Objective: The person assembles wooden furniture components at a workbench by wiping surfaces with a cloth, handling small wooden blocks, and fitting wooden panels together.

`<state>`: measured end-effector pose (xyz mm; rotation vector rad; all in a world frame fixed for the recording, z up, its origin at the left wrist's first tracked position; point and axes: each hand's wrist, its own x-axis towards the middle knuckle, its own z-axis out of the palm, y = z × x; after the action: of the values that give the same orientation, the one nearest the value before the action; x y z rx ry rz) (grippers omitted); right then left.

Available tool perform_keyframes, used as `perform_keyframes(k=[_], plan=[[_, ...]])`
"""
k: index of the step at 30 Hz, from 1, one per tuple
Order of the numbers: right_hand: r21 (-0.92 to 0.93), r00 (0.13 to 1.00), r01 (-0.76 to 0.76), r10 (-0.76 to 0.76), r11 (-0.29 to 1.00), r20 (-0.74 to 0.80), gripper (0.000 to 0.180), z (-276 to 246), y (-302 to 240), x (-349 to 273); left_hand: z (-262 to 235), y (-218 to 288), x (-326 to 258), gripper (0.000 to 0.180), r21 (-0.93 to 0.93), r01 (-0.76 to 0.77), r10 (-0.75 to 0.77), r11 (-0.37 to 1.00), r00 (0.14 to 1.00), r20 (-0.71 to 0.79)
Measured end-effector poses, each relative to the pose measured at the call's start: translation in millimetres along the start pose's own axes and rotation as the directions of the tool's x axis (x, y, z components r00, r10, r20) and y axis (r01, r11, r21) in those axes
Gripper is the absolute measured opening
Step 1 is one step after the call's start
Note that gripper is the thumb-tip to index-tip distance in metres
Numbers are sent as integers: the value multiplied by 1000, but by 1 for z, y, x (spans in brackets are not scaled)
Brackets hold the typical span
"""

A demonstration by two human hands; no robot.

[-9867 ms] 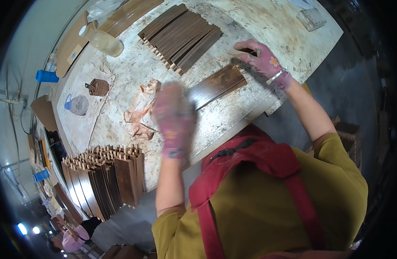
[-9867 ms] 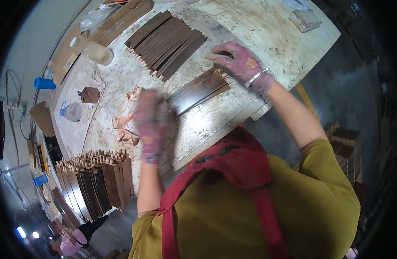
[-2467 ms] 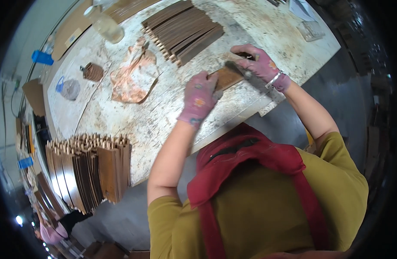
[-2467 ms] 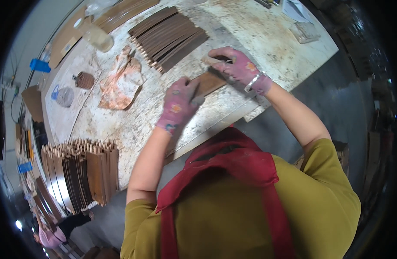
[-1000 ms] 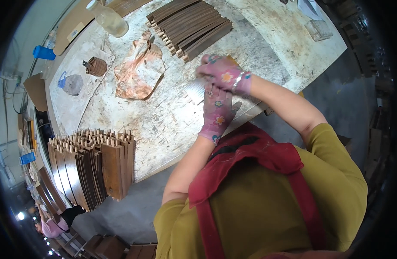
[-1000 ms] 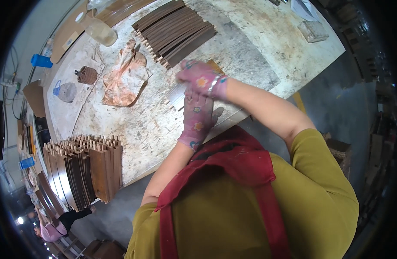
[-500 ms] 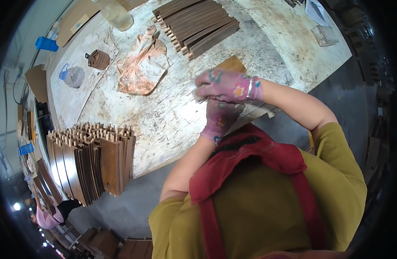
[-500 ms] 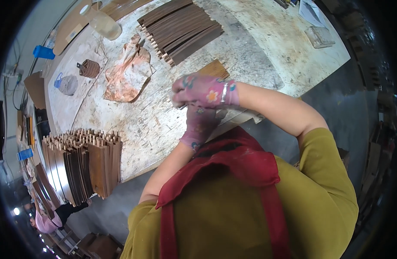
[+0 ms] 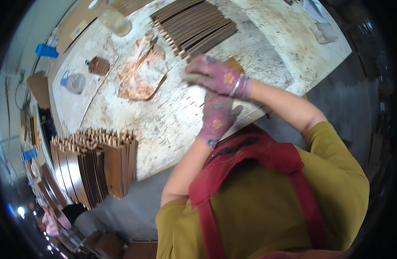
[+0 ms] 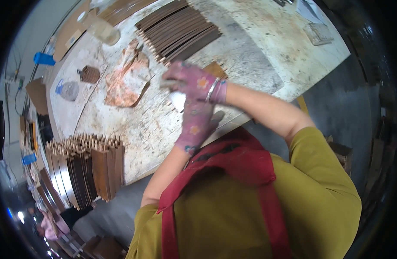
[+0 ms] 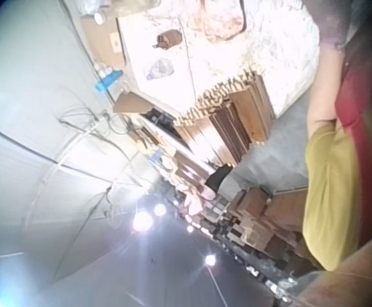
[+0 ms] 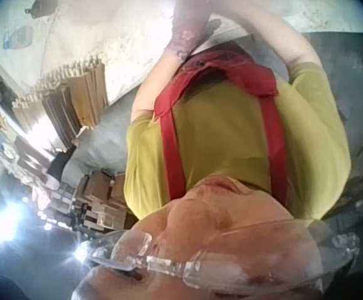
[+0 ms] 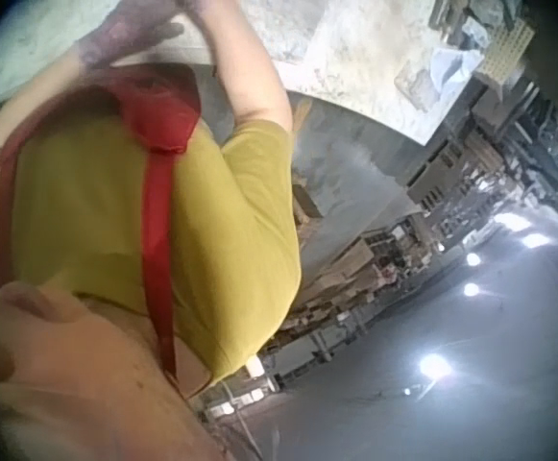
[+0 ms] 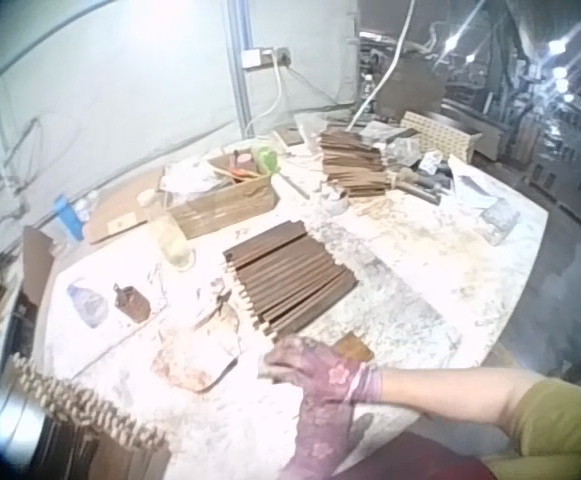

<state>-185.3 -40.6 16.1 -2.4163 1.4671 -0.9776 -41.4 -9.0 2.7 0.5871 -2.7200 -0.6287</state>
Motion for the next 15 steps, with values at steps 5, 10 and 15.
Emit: perform_keyframes(k=[5, 10, 15], plan=[[582, 934, -289, 356, 760, -1, 40, 23, -30, -21, -11, -18, -42, 63, 108, 42, -49, 993, 997, 57], [585, 678, -557, 730, 589, -89, 48, 1, 17, -61, -38, -30, -38, 82, 199, 205, -205, 958, 979, -21], [879, 423, -239, 859, 413, -289, 63, -24, 47, -102, -54, -23, -9, 78, 190, 153, -148, 970, 988, -37]])
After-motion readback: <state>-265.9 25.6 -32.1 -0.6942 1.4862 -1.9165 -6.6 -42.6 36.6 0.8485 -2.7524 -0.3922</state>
